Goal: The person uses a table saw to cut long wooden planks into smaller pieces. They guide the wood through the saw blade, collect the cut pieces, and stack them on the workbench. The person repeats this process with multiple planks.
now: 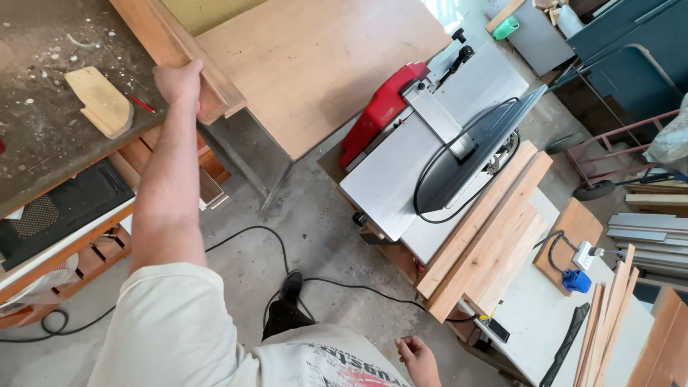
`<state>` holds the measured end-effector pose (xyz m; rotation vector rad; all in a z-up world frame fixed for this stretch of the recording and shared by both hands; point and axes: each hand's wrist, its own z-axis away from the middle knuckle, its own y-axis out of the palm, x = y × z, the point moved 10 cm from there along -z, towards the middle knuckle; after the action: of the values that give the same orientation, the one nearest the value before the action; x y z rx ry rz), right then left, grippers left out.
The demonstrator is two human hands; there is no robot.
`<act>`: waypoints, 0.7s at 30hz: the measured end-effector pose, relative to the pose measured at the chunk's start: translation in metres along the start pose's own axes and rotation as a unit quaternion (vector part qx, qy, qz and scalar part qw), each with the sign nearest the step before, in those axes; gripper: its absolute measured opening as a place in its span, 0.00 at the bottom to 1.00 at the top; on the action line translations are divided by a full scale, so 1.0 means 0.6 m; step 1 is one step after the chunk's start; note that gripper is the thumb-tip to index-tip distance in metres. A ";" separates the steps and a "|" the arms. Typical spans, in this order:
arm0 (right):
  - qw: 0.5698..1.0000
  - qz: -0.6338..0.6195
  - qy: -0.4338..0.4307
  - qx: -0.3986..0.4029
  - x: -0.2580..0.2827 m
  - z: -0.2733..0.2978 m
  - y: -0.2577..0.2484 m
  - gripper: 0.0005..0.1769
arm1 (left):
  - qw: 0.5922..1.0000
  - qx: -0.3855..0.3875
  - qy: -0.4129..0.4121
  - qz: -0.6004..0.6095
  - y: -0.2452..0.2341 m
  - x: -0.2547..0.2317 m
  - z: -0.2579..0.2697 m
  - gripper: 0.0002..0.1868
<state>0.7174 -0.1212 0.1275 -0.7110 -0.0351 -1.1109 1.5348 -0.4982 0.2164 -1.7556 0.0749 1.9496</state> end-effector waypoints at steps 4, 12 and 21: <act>1.000 0.009 -0.004 0.019 0.011 0.006 0.013 0.17 | 0.988 0.074 0.010 0.132 -0.094 -0.018 0.127 0.30; 0.965 0.072 -0.250 0.019 0.205 0.122 -0.021 0.14 | 0.957 0.269 0.101 -0.047 -0.218 -0.028 0.561 0.33; 0.826 -0.263 -0.494 -0.061 0.260 0.372 -0.284 0.16 | 0.751 0.622 0.200 0.094 -0.128 0.124 1.037 0.49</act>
<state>0.7196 -0.1693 0.4451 -1.3907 -1.1159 -1.1465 0.9941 -0.1766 0.2697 -1.1208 1.3876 0.9991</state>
